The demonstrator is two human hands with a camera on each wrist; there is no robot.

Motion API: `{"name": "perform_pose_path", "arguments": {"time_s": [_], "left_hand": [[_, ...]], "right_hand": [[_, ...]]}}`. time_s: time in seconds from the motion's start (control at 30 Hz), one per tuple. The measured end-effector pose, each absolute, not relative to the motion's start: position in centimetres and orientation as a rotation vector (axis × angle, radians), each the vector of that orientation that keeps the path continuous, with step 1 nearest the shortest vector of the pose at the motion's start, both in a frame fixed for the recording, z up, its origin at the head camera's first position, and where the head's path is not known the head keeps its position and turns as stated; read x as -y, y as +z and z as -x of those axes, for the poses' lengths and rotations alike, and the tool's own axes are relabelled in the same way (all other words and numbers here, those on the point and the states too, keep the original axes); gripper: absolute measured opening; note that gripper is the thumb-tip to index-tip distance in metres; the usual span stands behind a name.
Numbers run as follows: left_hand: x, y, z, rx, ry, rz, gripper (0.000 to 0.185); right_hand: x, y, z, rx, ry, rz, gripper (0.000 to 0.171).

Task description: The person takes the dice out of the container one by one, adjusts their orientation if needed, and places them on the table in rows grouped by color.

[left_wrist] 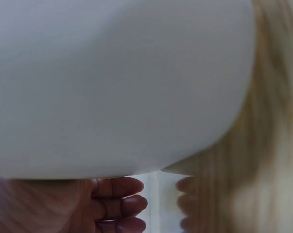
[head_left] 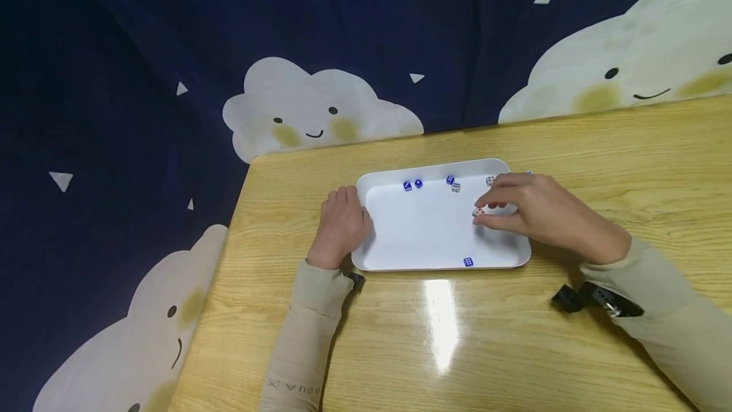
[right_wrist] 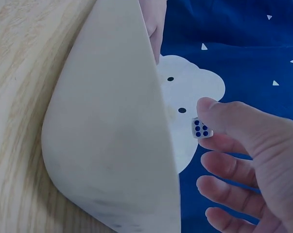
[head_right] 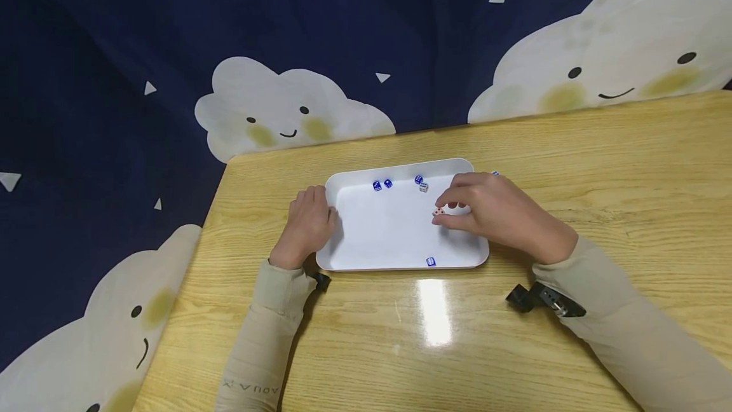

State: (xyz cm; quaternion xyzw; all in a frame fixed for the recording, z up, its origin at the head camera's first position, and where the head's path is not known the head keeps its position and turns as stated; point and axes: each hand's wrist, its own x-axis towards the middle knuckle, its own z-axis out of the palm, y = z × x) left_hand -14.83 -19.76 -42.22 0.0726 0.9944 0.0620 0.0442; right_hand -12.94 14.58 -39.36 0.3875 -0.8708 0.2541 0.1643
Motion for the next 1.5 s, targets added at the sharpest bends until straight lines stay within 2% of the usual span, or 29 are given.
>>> {"name": "perform_pose_path", "arguments": {"time_s": [1.5], "left_hand": [[19.6, -42.0, 14.9, -2.995, 0.209, -0.169, 0.038]], "right_hand": [[-17.5, -38.8, 14.2, 2.534, 0.726, -0.918, 0.022]]}}
